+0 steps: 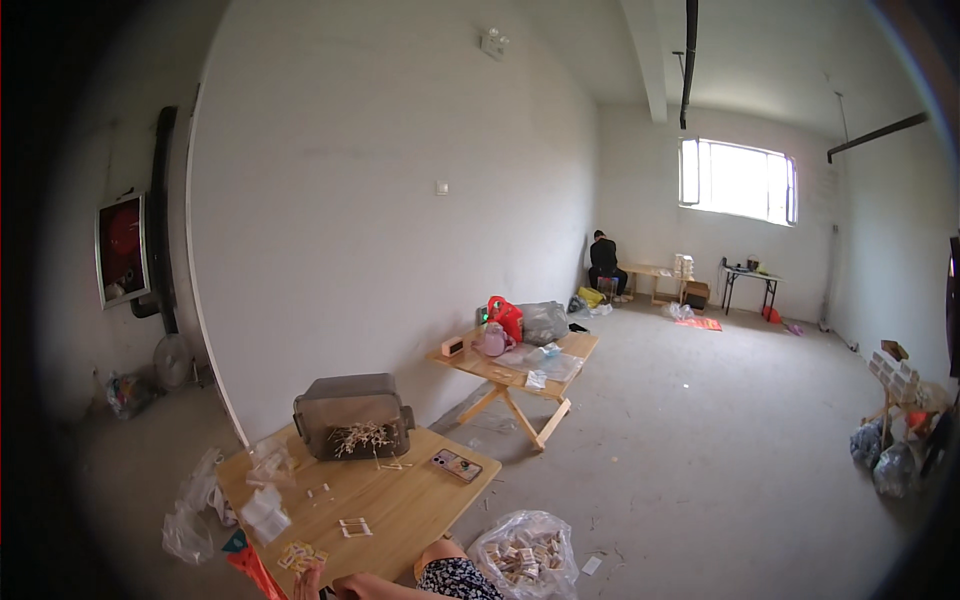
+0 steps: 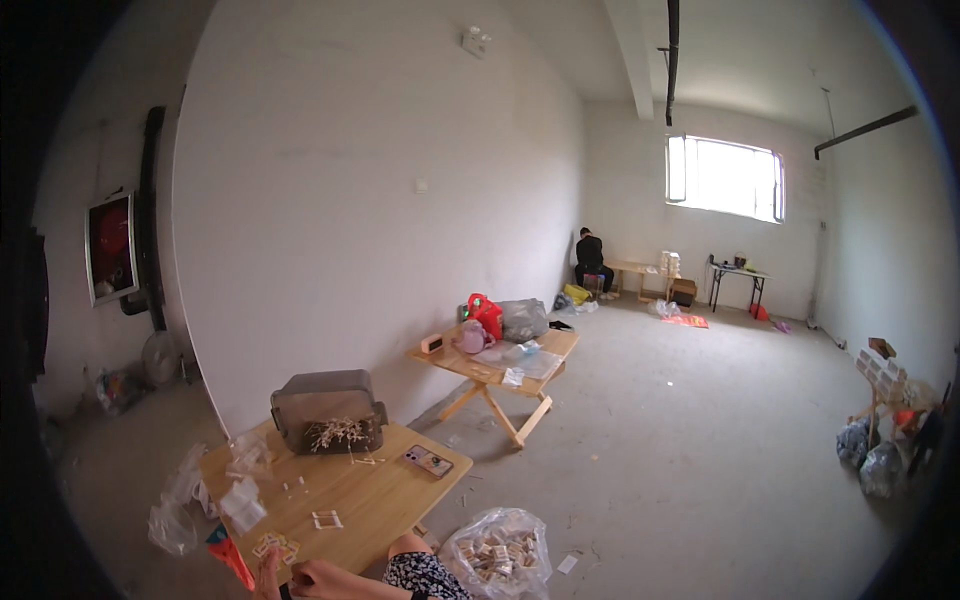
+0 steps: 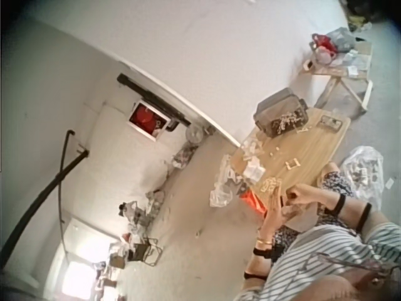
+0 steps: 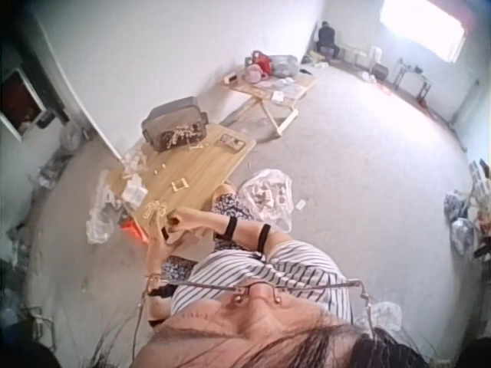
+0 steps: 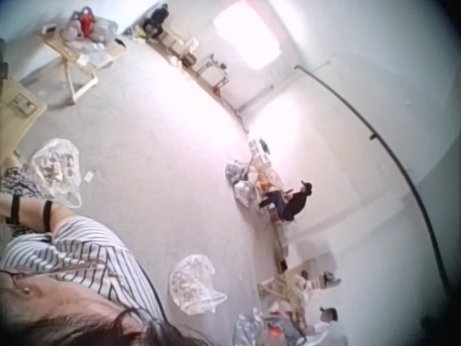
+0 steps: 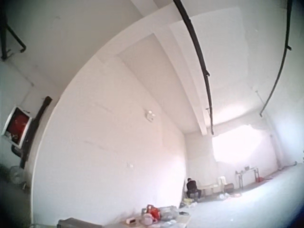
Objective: Sort cotton swabs into rows on a table and package them into plastic bags.
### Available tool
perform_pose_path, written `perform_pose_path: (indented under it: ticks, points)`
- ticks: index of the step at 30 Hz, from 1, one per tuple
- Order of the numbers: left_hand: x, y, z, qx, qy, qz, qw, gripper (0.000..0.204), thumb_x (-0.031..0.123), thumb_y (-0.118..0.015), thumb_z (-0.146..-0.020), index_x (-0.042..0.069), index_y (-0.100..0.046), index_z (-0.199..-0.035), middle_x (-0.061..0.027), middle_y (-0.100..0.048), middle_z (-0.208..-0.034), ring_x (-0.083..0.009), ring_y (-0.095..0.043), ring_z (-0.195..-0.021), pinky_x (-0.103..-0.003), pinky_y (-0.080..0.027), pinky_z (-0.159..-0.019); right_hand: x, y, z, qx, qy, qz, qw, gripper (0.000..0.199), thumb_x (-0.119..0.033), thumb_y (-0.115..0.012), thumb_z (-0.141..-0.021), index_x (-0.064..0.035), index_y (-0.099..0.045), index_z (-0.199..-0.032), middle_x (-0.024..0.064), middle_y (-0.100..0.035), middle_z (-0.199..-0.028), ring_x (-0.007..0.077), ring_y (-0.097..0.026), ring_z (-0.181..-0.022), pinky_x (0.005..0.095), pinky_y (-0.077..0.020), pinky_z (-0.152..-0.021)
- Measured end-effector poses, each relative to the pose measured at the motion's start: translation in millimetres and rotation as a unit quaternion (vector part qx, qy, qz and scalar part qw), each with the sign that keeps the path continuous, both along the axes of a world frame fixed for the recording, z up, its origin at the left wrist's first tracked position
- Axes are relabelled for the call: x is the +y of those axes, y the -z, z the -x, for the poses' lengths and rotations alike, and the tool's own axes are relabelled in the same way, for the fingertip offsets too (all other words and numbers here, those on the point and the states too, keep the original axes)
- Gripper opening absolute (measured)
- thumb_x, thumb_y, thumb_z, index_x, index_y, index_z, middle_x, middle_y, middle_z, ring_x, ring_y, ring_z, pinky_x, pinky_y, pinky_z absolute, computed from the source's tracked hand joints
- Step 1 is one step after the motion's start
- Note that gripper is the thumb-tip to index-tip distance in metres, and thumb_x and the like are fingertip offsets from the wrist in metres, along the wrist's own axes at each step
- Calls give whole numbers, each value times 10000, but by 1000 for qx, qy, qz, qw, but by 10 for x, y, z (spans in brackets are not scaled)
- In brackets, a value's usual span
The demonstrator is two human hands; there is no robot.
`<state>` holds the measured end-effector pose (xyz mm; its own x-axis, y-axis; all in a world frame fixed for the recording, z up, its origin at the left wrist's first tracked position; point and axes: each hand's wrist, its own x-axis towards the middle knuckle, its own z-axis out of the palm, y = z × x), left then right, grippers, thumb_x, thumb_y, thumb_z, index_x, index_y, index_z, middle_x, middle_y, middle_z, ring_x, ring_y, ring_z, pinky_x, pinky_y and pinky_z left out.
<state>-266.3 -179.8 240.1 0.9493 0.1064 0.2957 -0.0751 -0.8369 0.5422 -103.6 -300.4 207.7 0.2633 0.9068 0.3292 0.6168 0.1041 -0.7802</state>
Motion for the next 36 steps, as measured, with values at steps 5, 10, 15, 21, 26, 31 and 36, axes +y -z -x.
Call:
perform_pose_path:
  ticks: [5, 10, 15, 21, 26, 31, 36]
  points:
    - [-59, 97, 77, -75, -67, -49, 994, 759, 359, -864, -719, 27, -512, -1303, -212, -577, -1223, -420, -558, -1105, -500, -472, -909, 98, 144, -91, 69, -51, -12, 996, 257, -267, -690, -871, -21, -660, -938, 163, -658, -786, 268, -613, -707, 386, -482, -651]
    - [14, 113, 181, -63, -78, -82, 992, 808, 363, -880, -682, 62, -517, -1338, -207, -562, -1293, -429, -537, -1157, -503, -469, -948, 35, 180, -56, 78, -48, 27, 995, 183, -175, -664, -889, -1, -609, -884, 122, -580, -734, 193, -522, -689, 333, -443, -648]
    - [-18, 63, 185, -86, -69, -142, 984, 719, 396, -863, -681, 64, -583, -1255, -160, -601, -1180, -389, -548, -1104, -507, -445, -967, 22, 200, 1, 80, -51, -2, 996, 208, -173, -696, -863, 6, -621, -940, 125, -593, -744, 195, -536, -697, 340, -446, -653]
    - [-73, -28, 193, -64, -86, -148, 983, 668, 372, -867, -663, 66, -604, -1196, -140, -610, -1090, -380, -562, -1052, -499, -450, -929, 70, 266, 44, 71, -44, -15, 996, 187, -148, -695, -845, 0, -622, -934, 127, -605, -753, 203, -555, -699, 347, -455, -661]
    - [18, 128, 183, -51, -66, -168, 982, 658, 261, -891, -637, 49, -598, -1188, -155, -618, -1099, -386, -578, -1042, -491, -467, -901, 51, 252, 91, 56, -24, -15, 998, 178, -153, -700, -843, -6, -626, -912, 141, -622, -759, 231, -583, -707, 360, -461, -658]
    - [-149, 18, 177, -58, -101, -58, 991, 607, 195, -885, -657, 45, -596, -1169, -172, -624, -1099, -397, -577, -1042, -487, -477, -894, -3, 165, 112, 80, 2, -3, 997, 189, -178, -707, -851, -9, -633, -892, 148, -635, -761, 257, -601, -711, 368, -464, -660]
    - [-144, 45, 159, -75, -103, -69, 989, 543, 197, -881, -670, 60, -608, -1119, -166, -632, -1080, -383, -580, -1041, -470, -475, -892, 11, 306, 68, 85, -41, 11, 995, 222, -212, -697, -902, -9, -607, -902, 110, -597, -737, 192, -551, -695, 340, -449, -650]
